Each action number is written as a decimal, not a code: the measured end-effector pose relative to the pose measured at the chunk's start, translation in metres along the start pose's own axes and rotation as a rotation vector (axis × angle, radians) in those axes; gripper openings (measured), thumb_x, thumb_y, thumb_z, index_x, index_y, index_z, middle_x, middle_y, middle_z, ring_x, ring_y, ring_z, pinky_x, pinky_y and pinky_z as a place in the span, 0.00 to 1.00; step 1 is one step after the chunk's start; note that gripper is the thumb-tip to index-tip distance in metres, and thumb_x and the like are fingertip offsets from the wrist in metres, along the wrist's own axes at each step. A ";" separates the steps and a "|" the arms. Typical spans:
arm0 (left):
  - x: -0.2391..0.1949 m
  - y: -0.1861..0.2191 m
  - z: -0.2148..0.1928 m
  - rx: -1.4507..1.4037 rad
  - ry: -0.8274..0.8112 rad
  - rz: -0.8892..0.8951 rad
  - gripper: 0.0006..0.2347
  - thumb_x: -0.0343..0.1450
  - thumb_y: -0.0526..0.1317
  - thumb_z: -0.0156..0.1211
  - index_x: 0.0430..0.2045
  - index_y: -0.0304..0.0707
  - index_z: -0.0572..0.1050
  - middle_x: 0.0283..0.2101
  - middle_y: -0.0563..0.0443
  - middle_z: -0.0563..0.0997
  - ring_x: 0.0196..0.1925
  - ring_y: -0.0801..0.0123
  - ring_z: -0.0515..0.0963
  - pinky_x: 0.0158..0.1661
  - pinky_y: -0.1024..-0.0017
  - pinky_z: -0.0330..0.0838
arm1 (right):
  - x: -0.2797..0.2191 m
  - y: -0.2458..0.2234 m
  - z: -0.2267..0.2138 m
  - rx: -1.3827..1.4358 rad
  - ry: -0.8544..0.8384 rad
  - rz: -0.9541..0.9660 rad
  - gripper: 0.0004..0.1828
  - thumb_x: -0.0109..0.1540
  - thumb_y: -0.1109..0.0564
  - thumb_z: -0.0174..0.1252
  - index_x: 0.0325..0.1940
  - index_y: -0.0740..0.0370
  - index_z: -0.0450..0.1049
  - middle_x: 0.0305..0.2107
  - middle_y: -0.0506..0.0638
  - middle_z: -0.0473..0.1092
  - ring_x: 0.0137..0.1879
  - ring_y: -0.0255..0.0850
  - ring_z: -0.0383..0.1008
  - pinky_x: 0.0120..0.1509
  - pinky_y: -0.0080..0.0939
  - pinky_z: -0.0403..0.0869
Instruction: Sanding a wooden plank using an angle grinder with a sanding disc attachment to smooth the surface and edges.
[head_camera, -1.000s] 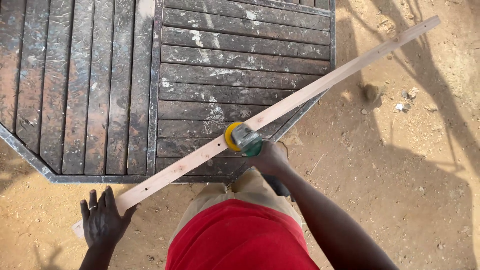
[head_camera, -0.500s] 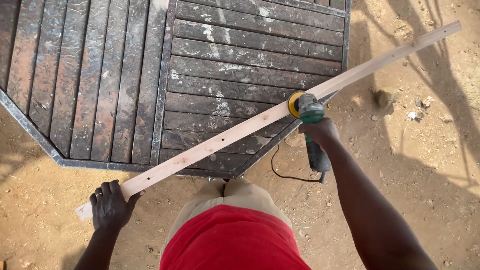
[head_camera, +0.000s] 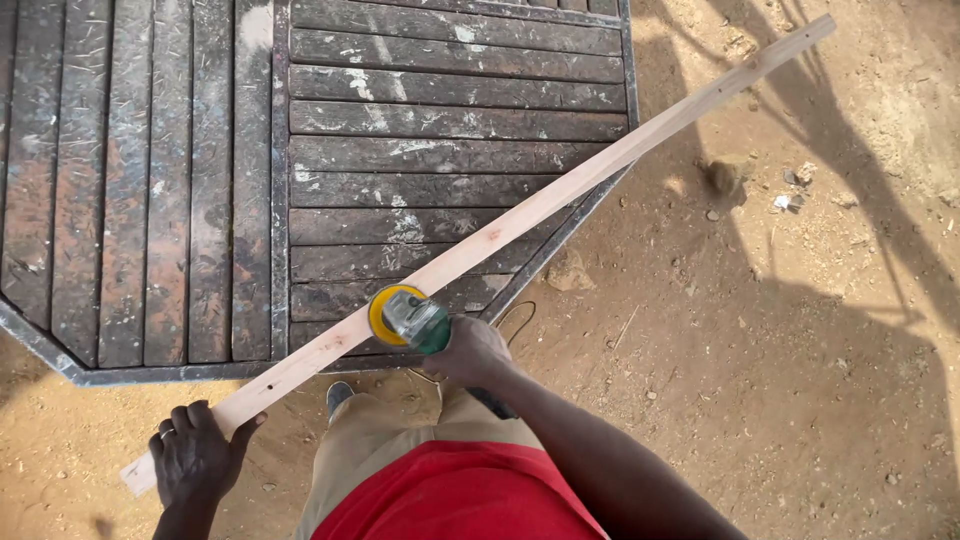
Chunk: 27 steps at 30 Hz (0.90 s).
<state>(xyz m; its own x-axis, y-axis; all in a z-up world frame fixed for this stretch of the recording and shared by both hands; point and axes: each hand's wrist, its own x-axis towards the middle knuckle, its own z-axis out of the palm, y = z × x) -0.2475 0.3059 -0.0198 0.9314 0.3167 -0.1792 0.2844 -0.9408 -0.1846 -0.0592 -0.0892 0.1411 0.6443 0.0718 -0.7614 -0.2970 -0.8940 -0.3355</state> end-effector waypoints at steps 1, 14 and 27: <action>0.000 0.003 -0.001 -0.001 0.005 -0.005 0.35 0.63 0.74 0.48 0.44 0.39 0.71 0.43 0.42 0.79 0.46 0.46 0.81 0.49 0.54 0.71 | 0.010 0.015 -0.010 -0.003 0.004 -0.006 0.30 0.44 0.40 0.63 0.47 0.52 0.78 0.38 0.52 0.78 0.42 0.49 0.79 0.42 0.48 0.76; -0.010 -0.062 -0.040 -0.454 0.007 0.084 0.32 0.70 0.70 0.50 0.55 0.45 0.73 0.49 0.44 0.80 0.57 0.50 0.80 0.59 0.53 0.69 | 0.010 0.007 0.022 0.393 0.381 0.223 0.34 0.45 0.45 0.76 0.47 0.70 0.78 0.40 0.70 0.74 0.54 0.72 0.74 0.54 0.71 0.72; -0.005 -0.146 0.023 -1.955 -0.883 -0.901 0.43 0.73 0.73 0.32 0.64 0.24 0.62 0.54 0.25 0.69 0.61 0.37 0.72 0.63 0.46 0.65 | -0.073 -0.119 0.169 0.141 0.111 0.182 0.41 0.41 0.34 0.76 0.49 0.62 0.78 0.43 0.61 0.75 0.56 0.61 0.77 0.59 0.60 0.76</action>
<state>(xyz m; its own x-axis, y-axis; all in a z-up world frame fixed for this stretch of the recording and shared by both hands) -0.2991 0.4441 -0.0144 0.3550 0.0187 -0.9347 0.7198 0.6325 0.2861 -0.1902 0.0865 0.1422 0.6425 -0.1408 -0.7532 -0.5054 -0.8167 -0.2784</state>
